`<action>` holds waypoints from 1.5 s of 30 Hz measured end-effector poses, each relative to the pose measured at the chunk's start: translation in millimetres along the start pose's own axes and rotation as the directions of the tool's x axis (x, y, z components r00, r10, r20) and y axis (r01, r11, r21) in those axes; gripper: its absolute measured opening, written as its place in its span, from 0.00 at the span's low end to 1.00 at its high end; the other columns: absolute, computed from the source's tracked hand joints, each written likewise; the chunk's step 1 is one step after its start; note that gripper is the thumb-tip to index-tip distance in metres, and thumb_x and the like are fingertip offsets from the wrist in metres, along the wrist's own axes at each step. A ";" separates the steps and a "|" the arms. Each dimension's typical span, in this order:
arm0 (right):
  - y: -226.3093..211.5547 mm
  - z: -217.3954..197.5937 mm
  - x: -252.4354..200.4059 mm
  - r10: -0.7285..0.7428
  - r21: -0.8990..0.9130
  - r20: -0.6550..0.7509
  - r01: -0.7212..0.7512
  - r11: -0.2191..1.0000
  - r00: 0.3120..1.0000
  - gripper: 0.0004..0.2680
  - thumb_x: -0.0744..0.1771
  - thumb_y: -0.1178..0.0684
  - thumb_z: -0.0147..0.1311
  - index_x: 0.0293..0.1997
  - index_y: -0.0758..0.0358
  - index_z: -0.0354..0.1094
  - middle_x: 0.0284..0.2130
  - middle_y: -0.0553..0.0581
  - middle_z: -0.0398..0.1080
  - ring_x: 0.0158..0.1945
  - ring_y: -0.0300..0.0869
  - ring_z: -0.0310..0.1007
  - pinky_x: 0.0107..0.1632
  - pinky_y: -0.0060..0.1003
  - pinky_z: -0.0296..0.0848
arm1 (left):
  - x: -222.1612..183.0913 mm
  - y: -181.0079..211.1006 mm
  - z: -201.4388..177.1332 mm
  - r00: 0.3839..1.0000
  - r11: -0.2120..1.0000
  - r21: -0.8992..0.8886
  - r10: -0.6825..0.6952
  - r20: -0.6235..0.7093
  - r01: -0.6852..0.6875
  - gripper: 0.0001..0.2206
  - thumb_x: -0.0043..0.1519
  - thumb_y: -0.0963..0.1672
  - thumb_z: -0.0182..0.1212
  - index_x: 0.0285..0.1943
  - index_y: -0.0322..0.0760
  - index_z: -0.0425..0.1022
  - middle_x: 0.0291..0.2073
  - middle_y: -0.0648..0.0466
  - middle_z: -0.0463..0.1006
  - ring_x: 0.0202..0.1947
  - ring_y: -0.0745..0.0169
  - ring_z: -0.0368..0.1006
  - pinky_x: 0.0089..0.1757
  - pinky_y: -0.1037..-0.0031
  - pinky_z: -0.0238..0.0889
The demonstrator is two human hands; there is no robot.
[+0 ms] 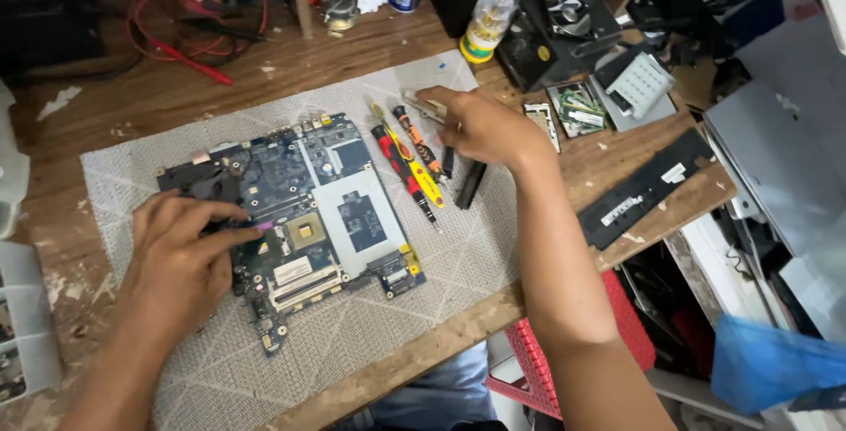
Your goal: Repairing a laptop motherboard by removing screws and handling the CPU
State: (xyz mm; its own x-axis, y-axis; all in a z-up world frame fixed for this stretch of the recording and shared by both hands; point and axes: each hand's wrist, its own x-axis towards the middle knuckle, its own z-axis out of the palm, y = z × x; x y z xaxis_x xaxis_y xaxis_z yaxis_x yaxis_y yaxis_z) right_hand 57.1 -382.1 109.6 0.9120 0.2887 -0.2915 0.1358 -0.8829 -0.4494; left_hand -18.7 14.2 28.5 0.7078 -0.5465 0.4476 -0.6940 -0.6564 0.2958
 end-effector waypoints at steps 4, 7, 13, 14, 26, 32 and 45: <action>0.1 -3.4 -3.2 0.119 -0.056 0.017 -0.118 0.991 0.993 0.18 0.64 0.55 0.58 0.62 0.51 0.62 0.38 0.64 0.77 0.40 0.54 0.74 0.44 0.48 0.66 | 1.1 2.7 3.6 1.000 1.000 0.009 -0.006 -0.002 0.006 0.20 0.51 0.33 0.63 0.46 0.51 0.84 0.49 0.60 0.79 0.49 0.52 0.68 0.60 0.52 0.52; -10.1 -6.5 -7.9 0.284 -0.075 0.067 -0.279 0.957 0.956 0.18 0.65 0.50 0.60 0.62 0.45 0.61 0.38 0.62 0.73 0.41 0.52 0.72 0.42 0.48 0.66 | 1.7 4.5 4.2 0.998 0.997 0.043 -0.065 0.023 0.064 0.16 0.55 0.37 0.65 0.49 0.52 0.84 0.50 0.61 0.81 0.51 0.56 0.68 0.61 0.53 0.54; -22.5 -1.7 -4.7 0.293 -0.118 0.050 -0.285 0.951 0.955 0.22 0.62 0.57 0.64 0.61 0.46 0.61 0.36 0.58 0.76 0.40 0.50 0.74 0.39 0.48 0.68 | 2.7 6.8 3.6 0.996 0.995 0.052 -0.085 0.035 0.083 0.16 0.53 0.36 0.64 0.46 0.51 0.85 0.49 0.63 0.80 0.52 0.55 0.68 0.63 0.51 0.52; -22.0 -0.6 -4.4 0.265 -0.136 0.040 -0.258 0.957 0.963 0.22 0.62 0.58 0.63 0.62 0.47 0.61 0.35 0.56 0.75 0.39 0.49 0.75 0.36 0.47 0.68 | 2.8 8.0 3.0 0.996 0.995 0.057 -0.078 0.032 0.077 0.15 0.54 0.37 0.64 0.46 0.49 0.85 0.49 0.62 0.80 0.50 0.55 0.68 0.62 0.51 0.53; 38.6 2.0 41.6 0.051 0.016 -0.822 -0.066 0.998 0.567 0.33 0.64 0.58 0.66 0.72 0.53 0.42 0.60 0.68 0.51 0.44 0.70 0.73 0.45 0.58 0.73 | 10.3 16.2 -0.3 0.996 1.000 0.016 -0.003 -0.093 0.004 0.10 0.54 0.38 0.64 0.41 0.45 0.82 0.45 0.58 0.79 0.45 0.53 0.68 0.62 0.49 0.52; 19.3 -1.4 51.9 0.229 0.038 -0.711 -0.289 0.957 0.665 0.31 0.62 0.62 0.55 0.72 0.46 0.43 0.51 0.67 0.52 0.34 0.74 0.72 0.38 0.65 0.70 | 12.5 21.5 -6.5 0.993 1.000 -0.019 0.004 -0.115 -0.006 0.09 0.55 0.37 0.63 0.40 0.45 0.82 0.43 0.58 0.78 0.44 0.54 0.69 0.61 0.50 0.50; 63.9 13.4 95.0 0.080 -0.006 -0.837 -0.155 0.988 0.542 0.27 0.61 0.67 0.65 0.62 0.56 0.50 0.51 0.69 0.51 0.40 0.79 0.73 0.45 0.63 0.79 | 9.3 5.6 -15.8 0.964 0.997 -0.050 -0.075 -0.254 0.064 0.11 0.51 0.36 0.61 0.34 0.48 0.81 0.40 0.62 0.79 0.45 0.57 0.72 0.59 0.56 0.53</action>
State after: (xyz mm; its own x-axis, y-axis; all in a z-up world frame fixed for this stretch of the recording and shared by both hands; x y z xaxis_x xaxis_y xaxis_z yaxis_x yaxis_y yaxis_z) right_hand 147.3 -406.2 41.9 0.8288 -0.2243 0.5126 -0.0052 -0.9192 -0.3938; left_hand -18.1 13.7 47.6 0.7009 -0.3458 0.6239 -0.6528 -0.6634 0.3657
